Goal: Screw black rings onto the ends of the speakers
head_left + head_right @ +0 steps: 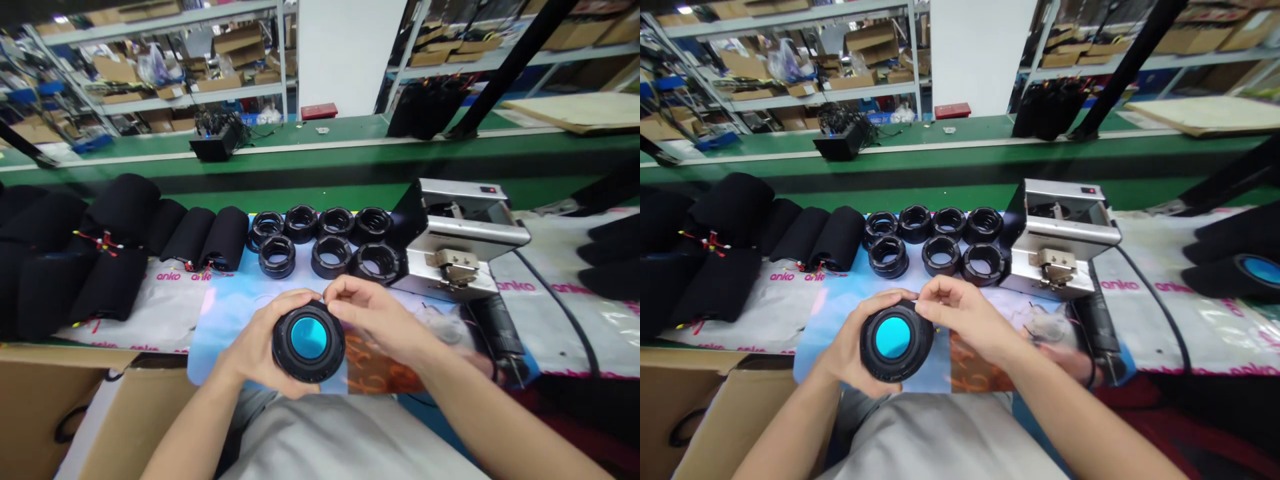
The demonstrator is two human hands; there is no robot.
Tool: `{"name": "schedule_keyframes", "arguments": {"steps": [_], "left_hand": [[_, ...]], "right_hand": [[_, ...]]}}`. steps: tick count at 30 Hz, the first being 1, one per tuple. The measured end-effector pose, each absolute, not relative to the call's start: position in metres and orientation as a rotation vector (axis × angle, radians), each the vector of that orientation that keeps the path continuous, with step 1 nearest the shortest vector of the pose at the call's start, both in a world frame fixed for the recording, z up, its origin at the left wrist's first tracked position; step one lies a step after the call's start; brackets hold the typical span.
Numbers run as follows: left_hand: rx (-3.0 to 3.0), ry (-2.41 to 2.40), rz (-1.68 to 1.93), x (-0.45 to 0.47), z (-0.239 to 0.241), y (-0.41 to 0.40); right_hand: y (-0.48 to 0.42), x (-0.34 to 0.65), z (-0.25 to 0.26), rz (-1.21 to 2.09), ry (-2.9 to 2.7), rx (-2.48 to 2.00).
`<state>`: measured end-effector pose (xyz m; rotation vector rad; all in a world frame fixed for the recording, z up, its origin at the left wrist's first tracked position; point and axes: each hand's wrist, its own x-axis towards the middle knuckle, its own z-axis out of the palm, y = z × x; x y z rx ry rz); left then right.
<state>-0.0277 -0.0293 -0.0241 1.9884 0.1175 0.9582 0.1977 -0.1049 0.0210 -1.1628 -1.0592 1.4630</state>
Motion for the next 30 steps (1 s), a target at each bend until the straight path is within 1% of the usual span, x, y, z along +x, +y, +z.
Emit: {"name": "schedule_keyframes", "arguments": {"steps": [8, 13, 18, 25, 28, 30], "left_hand": [[1.988, 0.140, 0.897, -0.031, -0.023, -0.029], [1.907, 0.184, 0.870, -0.032, -0.023, -0.030], [1.744, 0.304, 0.817, -0.033, -0.015, -0.040], [1.646, 0.520, 0.696, -0.039, 0.005, -0.057], [1.637, 0.593, 0.721, -0.040, 0.005, -0.062], [1.643, 0.621, 0.761, -0.039, 0.004, -0.064]], "right_hand": [[-0.137, 0.173, -0.007, 1.065, -0.972, -1.133], [-0.161, 0.167, -0.014, 0.899, -1.177, -1.072], [-0.170, 0.151, -0.019, 0.677, -1.351, -1.188], [-0.171, 0.134, -0.022, 0.789, -1.203, -1.139], [-0.174, 0.133, -0.023, 0.848, -1.209, -1.136], [-0.173, 0.134, -0.027, 0.824, -1.262, -1.135]]}}
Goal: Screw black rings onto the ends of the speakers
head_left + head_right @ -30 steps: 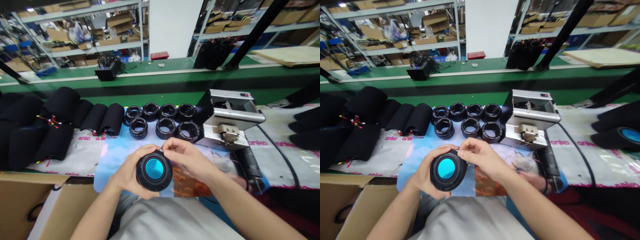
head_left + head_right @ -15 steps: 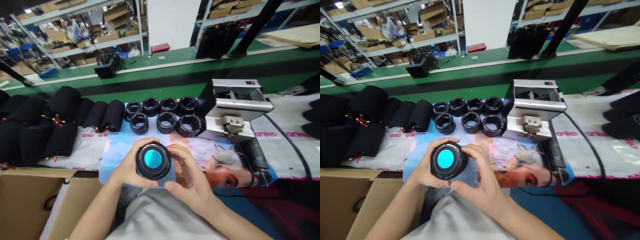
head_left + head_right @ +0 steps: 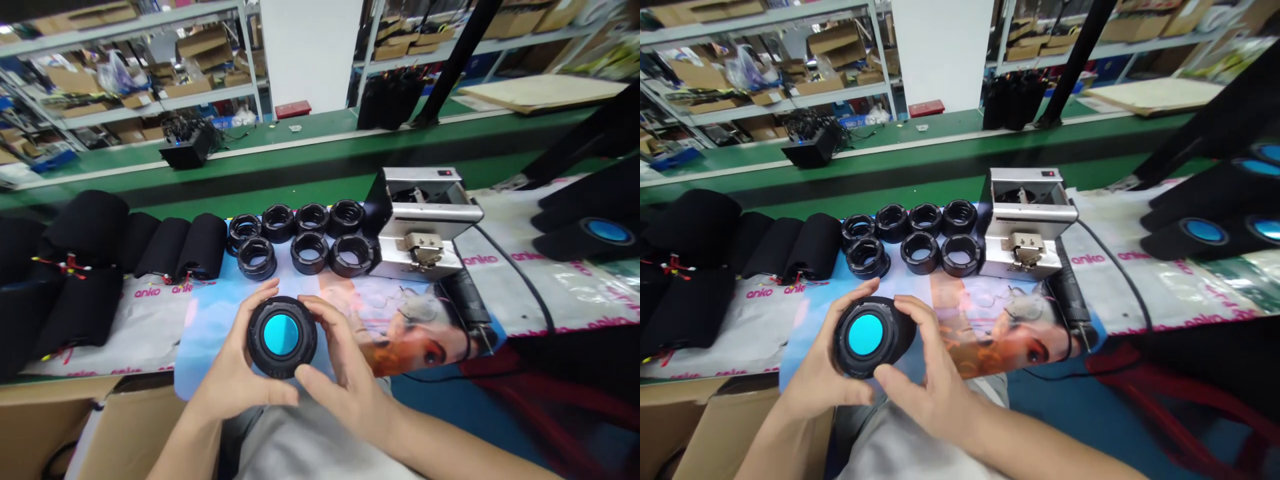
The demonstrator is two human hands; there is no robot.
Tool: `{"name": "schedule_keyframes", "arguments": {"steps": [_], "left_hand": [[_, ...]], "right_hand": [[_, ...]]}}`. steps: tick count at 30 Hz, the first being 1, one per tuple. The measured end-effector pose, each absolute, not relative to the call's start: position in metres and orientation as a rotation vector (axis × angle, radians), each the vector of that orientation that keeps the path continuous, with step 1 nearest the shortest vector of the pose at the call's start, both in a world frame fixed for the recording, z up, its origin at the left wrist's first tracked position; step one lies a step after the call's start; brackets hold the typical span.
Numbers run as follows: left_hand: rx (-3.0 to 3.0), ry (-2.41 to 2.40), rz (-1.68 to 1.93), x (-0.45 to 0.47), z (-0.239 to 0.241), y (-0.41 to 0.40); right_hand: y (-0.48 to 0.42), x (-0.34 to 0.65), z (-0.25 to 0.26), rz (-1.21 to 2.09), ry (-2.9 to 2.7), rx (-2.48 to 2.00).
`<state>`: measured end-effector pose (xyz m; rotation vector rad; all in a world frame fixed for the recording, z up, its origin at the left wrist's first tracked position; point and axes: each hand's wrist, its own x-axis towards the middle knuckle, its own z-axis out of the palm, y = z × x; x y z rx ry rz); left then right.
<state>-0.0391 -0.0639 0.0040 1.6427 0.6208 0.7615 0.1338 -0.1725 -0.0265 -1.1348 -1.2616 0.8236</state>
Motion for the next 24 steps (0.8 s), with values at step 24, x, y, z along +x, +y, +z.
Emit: {"name": "schedule_keyframes", "arguments": {"steps": [24], "left_hand": [[1.824, 0.547, 1.143, -0.031, -0.028, -0.063]], "right_hand": [[-0.142, 0.239, -0.045, -0.159, -1.522, -1.907]]}}
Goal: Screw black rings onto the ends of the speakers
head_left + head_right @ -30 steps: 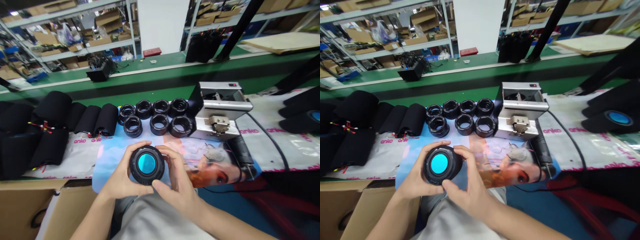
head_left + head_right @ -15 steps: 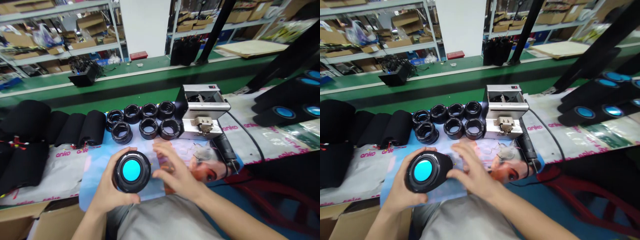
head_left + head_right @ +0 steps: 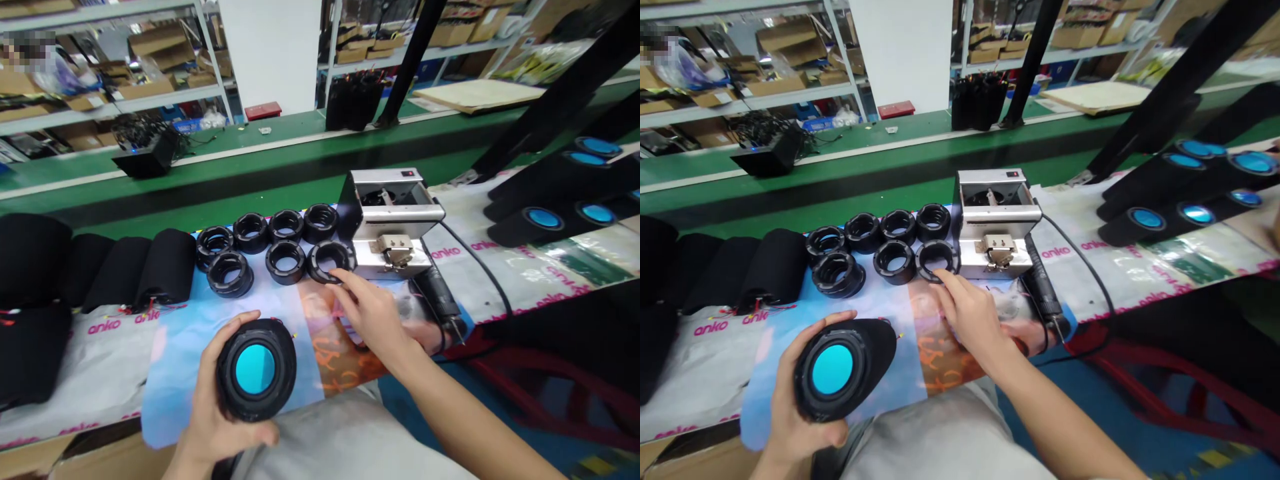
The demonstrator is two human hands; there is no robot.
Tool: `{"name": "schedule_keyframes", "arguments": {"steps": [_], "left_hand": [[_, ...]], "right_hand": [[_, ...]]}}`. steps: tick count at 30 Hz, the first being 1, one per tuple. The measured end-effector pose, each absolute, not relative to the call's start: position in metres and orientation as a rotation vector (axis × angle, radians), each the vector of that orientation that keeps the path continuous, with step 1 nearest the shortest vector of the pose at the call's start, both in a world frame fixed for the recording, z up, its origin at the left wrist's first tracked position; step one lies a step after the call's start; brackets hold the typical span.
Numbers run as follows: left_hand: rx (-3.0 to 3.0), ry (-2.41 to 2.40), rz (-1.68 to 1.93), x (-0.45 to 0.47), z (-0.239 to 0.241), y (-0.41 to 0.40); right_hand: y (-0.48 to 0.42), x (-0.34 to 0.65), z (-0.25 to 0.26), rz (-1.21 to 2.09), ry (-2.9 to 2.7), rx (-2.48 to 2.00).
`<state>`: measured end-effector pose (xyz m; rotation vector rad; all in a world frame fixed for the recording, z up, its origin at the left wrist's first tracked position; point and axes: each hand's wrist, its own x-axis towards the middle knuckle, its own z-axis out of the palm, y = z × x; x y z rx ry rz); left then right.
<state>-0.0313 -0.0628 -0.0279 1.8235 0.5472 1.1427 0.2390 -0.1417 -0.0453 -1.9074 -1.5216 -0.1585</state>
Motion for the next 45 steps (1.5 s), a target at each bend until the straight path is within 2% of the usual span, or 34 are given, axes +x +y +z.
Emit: {"name": "schedule_keyframes", "arguments": {"steps": [6, 12, 20, 28, 35, 45], "left_hand": [[1.725, 0.565, 1.195, -0.026, -0.033, -0.060], [1.736, 0.505, 1.163, -0.026, -0.029, -0.061], [1.578, 0.586, 0.990, -0.030, 0.001, -0.060], [1.585, 0.580, 1.007, -0.029, 0.003, -0.052], [1.626, 0.589, 1.008, -0.029, -0.002, -0.049], [1.648, 0.503, 1.044, -0.003, -0.009, -0.046]], "right_hand": [[-0.185, 0.215, -0.034, -0.257, -1.786, -1.822], [-0.190, 0.211, -0.041, -0.075, -1.877, -1.723], [-0.176, 0.267, -0.042, 0.157, -2.169, -1.595], [-0.192, 0.256, -0.055, 0.228, -1.920, -1.836], [-0.192, 0.261, -0.050, 0.474, -2.066, -1.661], [-0.187, 0.261, -0.061, 0.459, -2.018, -1.596]]}}
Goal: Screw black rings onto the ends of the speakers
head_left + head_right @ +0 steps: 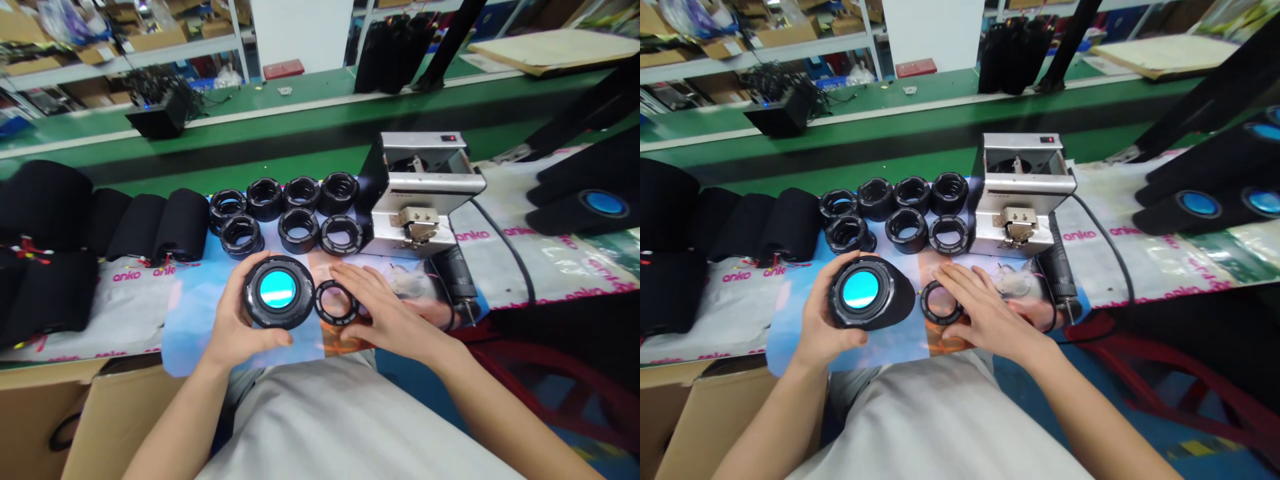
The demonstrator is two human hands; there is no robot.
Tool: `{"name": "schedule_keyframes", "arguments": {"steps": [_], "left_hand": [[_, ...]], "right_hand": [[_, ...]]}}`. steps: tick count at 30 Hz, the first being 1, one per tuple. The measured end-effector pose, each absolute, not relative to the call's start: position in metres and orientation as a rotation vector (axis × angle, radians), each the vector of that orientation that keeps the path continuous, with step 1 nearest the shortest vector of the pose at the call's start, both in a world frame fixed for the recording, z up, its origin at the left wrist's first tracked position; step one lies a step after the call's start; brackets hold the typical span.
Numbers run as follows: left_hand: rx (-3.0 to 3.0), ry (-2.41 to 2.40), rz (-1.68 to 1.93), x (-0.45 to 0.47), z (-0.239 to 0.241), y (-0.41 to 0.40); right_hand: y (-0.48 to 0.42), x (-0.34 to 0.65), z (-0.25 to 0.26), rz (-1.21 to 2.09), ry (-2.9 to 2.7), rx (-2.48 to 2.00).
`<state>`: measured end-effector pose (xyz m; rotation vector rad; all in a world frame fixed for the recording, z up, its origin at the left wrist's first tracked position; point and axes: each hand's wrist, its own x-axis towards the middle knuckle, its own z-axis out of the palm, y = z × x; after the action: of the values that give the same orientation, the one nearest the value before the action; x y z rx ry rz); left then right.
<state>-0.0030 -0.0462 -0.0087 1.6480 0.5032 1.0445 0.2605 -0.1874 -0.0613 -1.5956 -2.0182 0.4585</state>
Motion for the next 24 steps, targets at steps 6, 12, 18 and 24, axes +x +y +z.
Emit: {"name": "schedule_keyframes", "arguments": {"steps": [6, 12, 18, 24], "left_hand": [[1.611, 0.461, 0.935, -0.006, -0.012, -0.045], [1.668, 0.508, 0.780, -0.013, -0.004, -0.046], [1.682, 0.497, 0.705, -0.014, 0.001, -0.040], [1.663, 0.421, 0.739, -0.011, -0.001, -0.038]], "right_hand": [[-0.188, 0.254, -0.020, 0.382, -1.669, -1.571], [-0.160, 0.213, 0.055, 0.294, -1.805, -1.337], [-0.134, 0.199, 0.063, 0.220, -2.056, -1.325], [-0.134, 0.201, 0.060, 0.304, -2.046, -1.293]]}}
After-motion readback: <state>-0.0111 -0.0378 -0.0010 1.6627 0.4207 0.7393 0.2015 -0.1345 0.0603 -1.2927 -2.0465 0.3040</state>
